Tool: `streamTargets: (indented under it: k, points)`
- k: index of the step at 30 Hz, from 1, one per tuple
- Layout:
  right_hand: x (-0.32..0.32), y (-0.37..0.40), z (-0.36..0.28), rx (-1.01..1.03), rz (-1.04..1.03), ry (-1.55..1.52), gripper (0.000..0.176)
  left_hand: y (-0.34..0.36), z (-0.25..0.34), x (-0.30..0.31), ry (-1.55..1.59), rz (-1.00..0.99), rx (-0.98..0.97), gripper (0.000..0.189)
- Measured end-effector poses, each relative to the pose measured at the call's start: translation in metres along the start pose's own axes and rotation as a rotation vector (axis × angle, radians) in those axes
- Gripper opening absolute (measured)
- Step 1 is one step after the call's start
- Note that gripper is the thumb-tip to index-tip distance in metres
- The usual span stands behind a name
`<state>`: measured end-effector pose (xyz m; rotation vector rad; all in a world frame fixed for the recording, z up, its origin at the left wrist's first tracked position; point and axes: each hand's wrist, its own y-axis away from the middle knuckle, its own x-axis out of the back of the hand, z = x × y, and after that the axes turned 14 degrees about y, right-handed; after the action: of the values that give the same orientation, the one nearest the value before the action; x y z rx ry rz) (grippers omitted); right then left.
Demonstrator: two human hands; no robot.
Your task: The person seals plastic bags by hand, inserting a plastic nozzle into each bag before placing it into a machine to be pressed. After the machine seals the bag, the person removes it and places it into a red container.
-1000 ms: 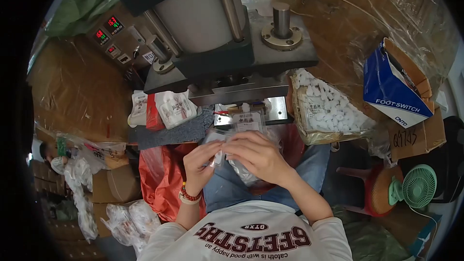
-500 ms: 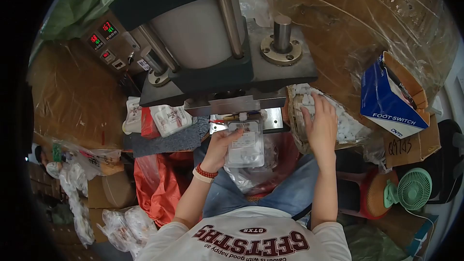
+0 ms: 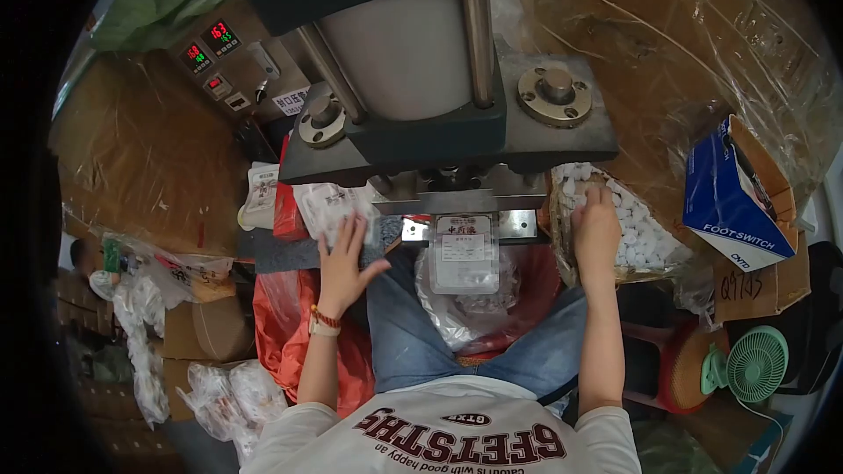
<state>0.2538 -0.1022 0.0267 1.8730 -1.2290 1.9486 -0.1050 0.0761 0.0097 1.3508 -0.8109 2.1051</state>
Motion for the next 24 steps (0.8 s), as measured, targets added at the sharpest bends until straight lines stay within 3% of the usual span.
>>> streamTargets:
  k: [1, 3, 4, 5, 6, 8, 10, 12, 15, 18, 22, 24]
  points:
    - [0.004, -0.001, 0.000, -0.044, 0.042, -0.028, 0.023, 0.011, 0.006, -0.001, 0.126, 0.038, -0.111, 0.063]
    - [0.012, 0.000, 0.000, -0.084, 0.078, -0.053, 0.024, 0.029, 0.007, 0.003, 0.237, 0.099, -0.107, 0.052]
    - [0.016, 0.002, -0.001, -0.121, 0.089, -0.374, 0.023, 0.033, 0.010, 0.006, 0.347, 0.159, -0.101, 0.042]
    - [0.022, 0.004, -0.004, -0.160, 0.101, -0.696, 0.022, 0.036, 0.017, 0.006, 0.504, 0.220, 0.093, 0.030]
    - [0.035, 0.009, -0.012, -0.158, 0.103, -0.694, 0.022, 0.036, 0.024, 0.007, 0.507, 0.222, 0.091, 0.030]
    - [0.070, 0.030, -0.039, -0.127, -0.063, -1.534, 0.020, 0.034, 0.038, 0.004, 1.006, 0.251, 0.194, 0.026]
    - [0.099, 0.051, -0.065, -0.045, -0.186, -1.593, 0.024, 0.028, 0.076, 0.022, 0.991, 0.242, 0.125, 0.025]
    - [0.096, 0.070, -0.074, 0.202, -0.235, -1.438, 0.028, 0.025, 0.097, 0.016, 1.023, 0.275, -0.063, 0.025]
    - [0.094, 0.074, -0.087, 0.554, -0.090, -1.035, 0.034, 0.018, 0.122, 0.026, 0.915, 0.237, -0.239, 0.024]
    - [0.096, 0.068, -0.079, 0.678, -0.017, -0.937, 0.036, 0.016, 0.137, 0.044, 0.872, 0.134, -0.285, 0.021]
    - [0.094, 0.066, -0.072, 0.664, -0.171, -1.071, 0.039, 0.013, 0.136, 0.027, 1.071, 0.014, -0.290, 0.015]
    - [0.091, 0.064, -0.079, 0.350, -0.229, -0.957, 0.041, 0.007, 0.133, 0.002, 1.142, -0.100, -0.040, 0.012]
